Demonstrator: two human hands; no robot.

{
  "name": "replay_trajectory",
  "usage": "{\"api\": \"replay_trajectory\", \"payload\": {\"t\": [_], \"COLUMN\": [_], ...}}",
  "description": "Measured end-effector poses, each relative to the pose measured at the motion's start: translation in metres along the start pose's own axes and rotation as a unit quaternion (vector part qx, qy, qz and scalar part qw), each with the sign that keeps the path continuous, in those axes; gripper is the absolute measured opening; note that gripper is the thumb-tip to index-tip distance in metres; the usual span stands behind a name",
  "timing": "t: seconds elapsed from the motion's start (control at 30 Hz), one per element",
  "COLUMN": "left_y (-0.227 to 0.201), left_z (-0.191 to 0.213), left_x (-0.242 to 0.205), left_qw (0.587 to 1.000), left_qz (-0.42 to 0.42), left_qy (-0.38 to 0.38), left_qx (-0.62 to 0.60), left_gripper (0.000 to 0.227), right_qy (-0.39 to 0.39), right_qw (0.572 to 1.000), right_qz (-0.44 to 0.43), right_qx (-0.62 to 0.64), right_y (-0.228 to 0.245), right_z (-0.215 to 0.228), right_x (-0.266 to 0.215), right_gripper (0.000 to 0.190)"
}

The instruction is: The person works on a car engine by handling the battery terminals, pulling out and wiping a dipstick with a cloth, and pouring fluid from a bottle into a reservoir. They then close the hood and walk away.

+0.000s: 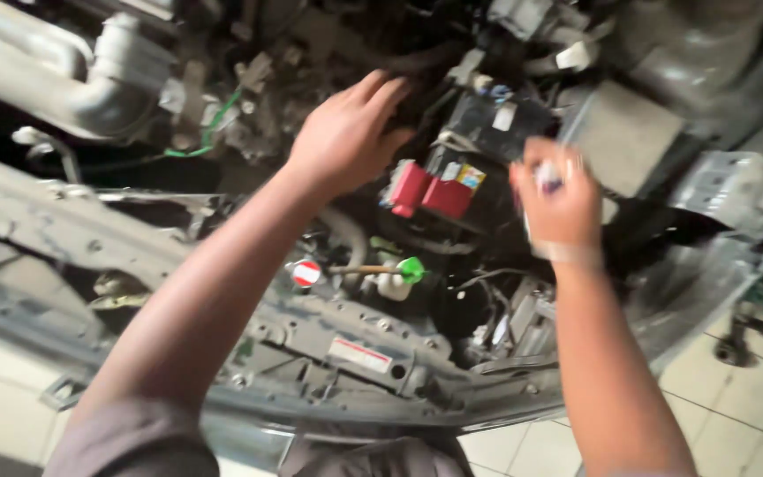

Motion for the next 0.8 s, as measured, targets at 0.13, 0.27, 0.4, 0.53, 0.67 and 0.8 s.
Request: {"api": "replay_trajectory", "payload": {"t": [0.13, 0.27, 0.4, 0.53, 0.67, 0.8], "left_y": [0.010, 0.007, 0.019, -0.035, -0.073, 0.036], "left_z": [0.017, -0.006, -0.031, 0.011, 0.023, 0.010], "left_x": [-0.113, -0.197, -0.233, -0.201, -0.184, -0.210], "left_qw": [0.992, 0.972, 0.963, 0.990, 0.995, 0.945], "left_qz": [0.097, 0.142, 0.181, 0.112, -0.045, 0.187], "left_qy": [0.079, 0.141, 0.132, 0.002, -0.084, -0.236], "left_qx": [0.029, 0.120, 0.151, 0.085, 0.004, -0.123], "left_gripper": [0.031, 0.035, 0.023, 0.055, 0.059, 0.015], "right_qy": [0.119, 0.165, 0.173, 0.155, 0.240, 0.311], "right_qw": [0.990, 0.975, 0.961, 0.983, 0.810, 0.733], "right_qz": [0.071, 0.019, 0.031, 0.019, -0.242, -0.303], "right_qx": [0.020, -0.148, -0.214, -0.093, 0.477, 0.523], "right_y": [0.026, 0.025, 0.026, 0.030, 0.081, 0.090], "right_z": [-0.043, -0.083, -0.105, -0.136, -0.177, -0.221], "right_x": [-0.104, -0.139, -0.131, -0.134, -0.130, -0.102], "right_gripper": [0.021, 0.034, 0.038, 0.031, 0.043, 0.043]}}
Point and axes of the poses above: each hand's wrist, its own x-axis towards the middle knuckle, its own z-axis out of the back of the hand, y = z × x, the point moved 8 cm from there along x, towards the middle knuckle, and after that the axes turned 4 degrees about -x, right-handed, at the moved point
